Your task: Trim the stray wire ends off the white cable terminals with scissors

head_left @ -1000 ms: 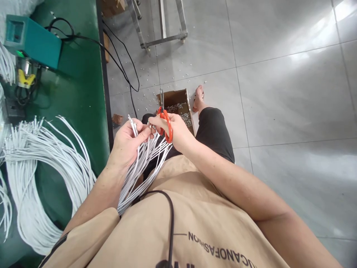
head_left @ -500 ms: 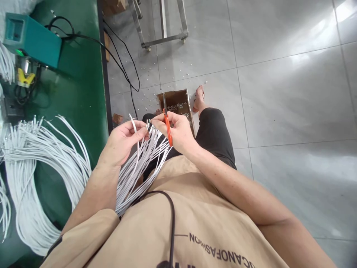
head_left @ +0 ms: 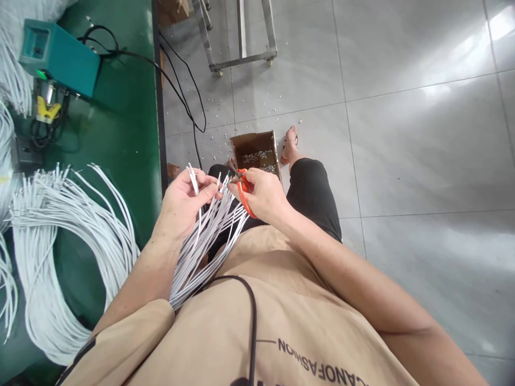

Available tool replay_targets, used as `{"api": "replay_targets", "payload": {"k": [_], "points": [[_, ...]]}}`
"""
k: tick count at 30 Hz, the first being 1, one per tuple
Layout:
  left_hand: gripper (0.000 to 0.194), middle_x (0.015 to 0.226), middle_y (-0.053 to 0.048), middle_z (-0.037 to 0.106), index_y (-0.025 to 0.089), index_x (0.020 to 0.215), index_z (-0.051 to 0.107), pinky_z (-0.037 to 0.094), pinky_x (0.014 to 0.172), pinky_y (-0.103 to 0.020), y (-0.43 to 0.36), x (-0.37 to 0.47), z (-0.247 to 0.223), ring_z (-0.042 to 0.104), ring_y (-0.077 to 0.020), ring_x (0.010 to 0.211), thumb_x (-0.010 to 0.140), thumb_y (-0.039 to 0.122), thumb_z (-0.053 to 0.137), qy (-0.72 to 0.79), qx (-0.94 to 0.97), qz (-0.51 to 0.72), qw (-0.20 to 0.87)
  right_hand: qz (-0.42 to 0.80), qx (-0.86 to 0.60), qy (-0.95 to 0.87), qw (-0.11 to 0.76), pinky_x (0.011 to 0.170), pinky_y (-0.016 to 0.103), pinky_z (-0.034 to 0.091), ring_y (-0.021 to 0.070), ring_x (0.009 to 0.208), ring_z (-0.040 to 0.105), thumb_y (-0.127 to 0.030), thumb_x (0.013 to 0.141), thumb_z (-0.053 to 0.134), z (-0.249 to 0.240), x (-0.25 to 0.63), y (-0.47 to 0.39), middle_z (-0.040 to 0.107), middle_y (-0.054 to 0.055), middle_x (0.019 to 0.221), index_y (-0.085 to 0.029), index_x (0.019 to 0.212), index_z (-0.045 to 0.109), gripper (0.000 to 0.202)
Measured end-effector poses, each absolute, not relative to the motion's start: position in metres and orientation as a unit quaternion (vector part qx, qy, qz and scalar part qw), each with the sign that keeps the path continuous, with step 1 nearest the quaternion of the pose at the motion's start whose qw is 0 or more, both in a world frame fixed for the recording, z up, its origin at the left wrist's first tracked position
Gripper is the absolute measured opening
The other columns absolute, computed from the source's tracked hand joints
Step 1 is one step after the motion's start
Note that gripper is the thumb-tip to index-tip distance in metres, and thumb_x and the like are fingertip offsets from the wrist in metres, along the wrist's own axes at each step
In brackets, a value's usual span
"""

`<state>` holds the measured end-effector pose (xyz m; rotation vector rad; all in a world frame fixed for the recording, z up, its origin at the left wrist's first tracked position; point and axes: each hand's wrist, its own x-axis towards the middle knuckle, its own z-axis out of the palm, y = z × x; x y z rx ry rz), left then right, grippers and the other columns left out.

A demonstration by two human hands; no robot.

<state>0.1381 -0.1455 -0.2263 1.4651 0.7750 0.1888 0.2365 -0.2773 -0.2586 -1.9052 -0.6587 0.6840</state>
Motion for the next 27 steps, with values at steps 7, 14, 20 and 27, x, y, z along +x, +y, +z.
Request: {"api": "replay_targets", "payload": {"k": [7, 14, 20, 27], "points": [[0.028, 0.077, 0.001, 0.062, 0.020, 0.076, 0.048, 0.052, 0.066, -0.026, -0.143, 0.137, -0.233, 0.061, -0.0113, 0.065, 0.066, 0.018, 0.074, 0.331, 0.689, 0.114, 0.635, 0.243, -0.836, -0.397, 0.291, 0.064, 0.029, 0.032, 0.0130, 0.059, 0.051, -0.039, 0.082, 0.051, -0.257, 0.237, -0.278, 0.061, 0.004, 0.067, -0.016, 0.064, 0.059, 0.031], [0.029, 0.079, 0.001, 0.063, 0.020, 0.074, 0.050, 0.054, 0.071, -0.026, -0.144, 0.137, -0.233, 0.062, -0.0124, 0.071, 0.061, 0.015, 0.076, 0.323, 0.723, 0.119, 0.599, 0.241, -0.841, -0.422, 0.238, 0.066, 0.032, 0.034, 0.0181, 0.063, 0.057, -0.038, 0.085, 0.051, -0.249, 0.241, -0.281, 0.065, 0.010, 0.069, -0.014, 0.067, 0.063, 0.032], [0.027, 0.073, 0.001, 0.066, 0.018, 0.074, 0.052, 0.053, 0.066, -0.027, -0.146, 0.136, -0.229, 0.065, -0.0138, 0.064, 0.063, 0.018, 0.076, 0.350, 0.741, 0.121, 0.560, 0.225, -0.844, -0.423, 0.241, 0.060, 0.031, 0.032, 0.0190, 0.064, 0.059, -0.037, 0.085, 0.052, -0.251, 0.238, -0.283, 0.065, 0.010, 0.071, -0.014, 0.068, 0.063, 0.030], [0.027, 0.075, 0.000, 0.067, 0.019, 0.072, 0.045, 0.054, 0.063, -0.026, -0.149, 0.136, -0.232, 0.067, -0.0139, 0.063, 0.068, 0.020, 0.072, 0.345, 0.722, 0.107, 0.590, 0.234, -0.844, -0.401, 0.269, 0.056, 0.030, 0.029, 0.0178, 0.061, 0.055, -0.034, 0.082, 0.053, -0.257, 0.236, -0.285, 0.063, 0.009, 0.067, -0.015, 0.065, 0.062, 0.028]]}}
